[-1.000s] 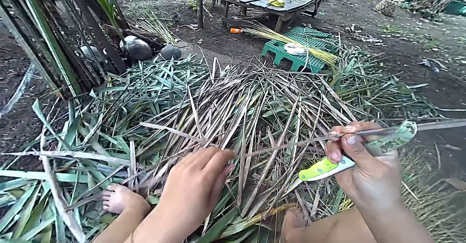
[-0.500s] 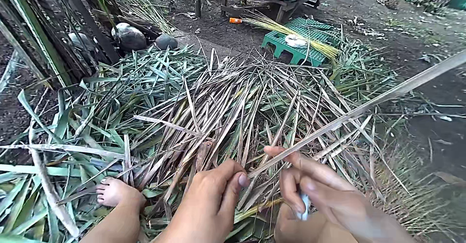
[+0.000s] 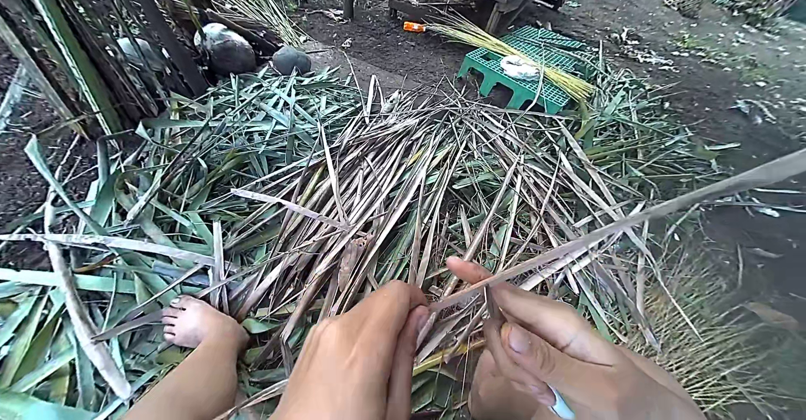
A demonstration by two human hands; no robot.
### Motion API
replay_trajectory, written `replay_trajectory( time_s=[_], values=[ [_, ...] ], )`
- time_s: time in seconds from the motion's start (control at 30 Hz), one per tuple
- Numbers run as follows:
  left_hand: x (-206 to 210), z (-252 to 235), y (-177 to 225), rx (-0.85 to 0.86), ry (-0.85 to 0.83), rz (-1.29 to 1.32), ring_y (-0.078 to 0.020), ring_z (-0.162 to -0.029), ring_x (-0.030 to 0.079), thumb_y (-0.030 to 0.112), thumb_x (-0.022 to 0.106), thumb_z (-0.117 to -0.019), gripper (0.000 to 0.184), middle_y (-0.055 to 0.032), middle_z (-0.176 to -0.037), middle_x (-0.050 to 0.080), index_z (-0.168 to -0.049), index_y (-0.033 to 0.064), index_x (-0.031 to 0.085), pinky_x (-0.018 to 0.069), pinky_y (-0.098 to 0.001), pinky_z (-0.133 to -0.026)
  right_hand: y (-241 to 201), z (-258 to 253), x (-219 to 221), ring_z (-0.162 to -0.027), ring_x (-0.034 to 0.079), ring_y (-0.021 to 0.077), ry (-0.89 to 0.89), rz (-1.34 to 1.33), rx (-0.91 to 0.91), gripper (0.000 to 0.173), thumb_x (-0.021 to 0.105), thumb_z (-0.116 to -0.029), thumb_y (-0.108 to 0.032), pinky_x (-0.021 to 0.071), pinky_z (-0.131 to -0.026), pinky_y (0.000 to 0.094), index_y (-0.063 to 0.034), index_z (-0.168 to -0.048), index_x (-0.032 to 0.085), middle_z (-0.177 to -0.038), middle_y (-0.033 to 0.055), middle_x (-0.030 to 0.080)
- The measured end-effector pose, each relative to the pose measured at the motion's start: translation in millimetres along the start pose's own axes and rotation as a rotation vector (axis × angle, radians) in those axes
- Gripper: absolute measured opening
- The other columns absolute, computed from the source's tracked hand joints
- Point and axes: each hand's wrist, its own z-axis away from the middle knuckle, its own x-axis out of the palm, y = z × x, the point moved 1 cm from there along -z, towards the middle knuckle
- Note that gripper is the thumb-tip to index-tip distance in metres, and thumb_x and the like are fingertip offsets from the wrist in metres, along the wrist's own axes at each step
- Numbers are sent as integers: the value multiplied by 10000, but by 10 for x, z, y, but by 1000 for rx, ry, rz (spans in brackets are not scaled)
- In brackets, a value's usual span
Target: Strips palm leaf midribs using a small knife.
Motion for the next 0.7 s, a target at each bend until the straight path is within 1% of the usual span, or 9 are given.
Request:
replay_trajectory(
  time_s=[0.07, 0.13, 0.2, 0.23, 0.3, 0.37, 0.5, 0.6, 0.7],
  values=[
    [-31, 3, -5, -4, 11, -49, -133, -576, 546, 172, 451, -1076, 260, -64, -699, 609, -998, 29, 654, 420, -260, -517, -26, 6, -46, -582, 391, -92, 78, 189, -26, 535, 377, -1111, -278, 372, -535, 85, 26, -1550, 343, -715, -115, 450],
    [-59, 6, -13, -3, 12, -88, -149, -572, 547, 174, 445, -1081, 268, -76, -707, 612, -1003, 22, 651, 415, -281, -507, -44, 29, -92, -576, 394, -88, 150, 320, -58, 510, 374, -1115, -294, 377, -533, 87, 48, -1489, 434, -716, -104, 470],
    [-84, 14, -36, 7, 23, -171, -181, -554, 555, 176, 437, -1082, 274, -90, -717, 623, -1014, 20, 651, 408, -316, -479, -83, 60, -139, -559, 396, -67, 208, 479, -94, 501, 360, -1118, -340, 366, -520, 102, 34, -1397, 540, -690, -78, 457],
    [-99, 16, -54, 11, 27, -222, -208, -541, 563, 178, 432, -1084, 276, -104, -721, 627, -1019, 17, 646, 401, -343, -457, -113, 77, -162, -558, 400, -54, 232, 556, -107, 504, 356, -1117, -363, 365, -518, 111, 14, -1385, 554, -689, -59, 459],
    [-128, 19, -85, 15, 37, -311, -243, -532, 574, 182, 433, -1085, 277, -128, -731, 631, -1023, 11, 642, 399, -373, -441, -149, 112, -193, -558, 406, -54, 283, 646, -113, 507, 364, -1109, -396, 370, -519, 116, -13, -1410, 504, -691, -51, 478],
    [-143, 22, -104, 43, 64, -393, -246, -534, 569, 189, 430, -1086, 276, -129, -728, 619, -1016, 19, 637, 385, -366, -442, -163, 135, -200, -572, 427, -59, 315, 715, -90, 525, 371, -1105, -408, 391, -533, 116, -14, -1448, 426, -705, -58, 501],
    [-158, 34, -131, 126, 128, -507, -258, -553, 564, 170, 431, -1087, 258, -132, -722, 601, -1017, 24, 631, 375, -363, -456, -133, 151, -185, -518, 419, -5, 405, 1008, -62, 607, 360, -1097, -452, 390, -482, 169, -58, -1559, 350, -641, -41, 480],
    [-202, 43, -148, 151, 121, -546, -269, -553, 552, 161, 426, -1086, 248, -133, -716, 581, -1031, 25, 627, 365, -373, -458, -125, 170, -219, -518, 424, 16, 457, 1145, -99, 631, 329, -1094, -491, 401, -488, 192, -117, -1598, 262, -633, -36, 465],
    [-237, 60, -156, 193, 88, -557, -275, -551, 533, 139, 425, -1076, 225, -131, -712, 564, -1032, 32, 618, 349, -376, -460, -169, 197, -253, -500, 438, 59, 445, 1267, -86, 645, 291, -1098, -497, 401, -473, 249, -121, -1621, 255, -609, -28, 483]
  ],
)
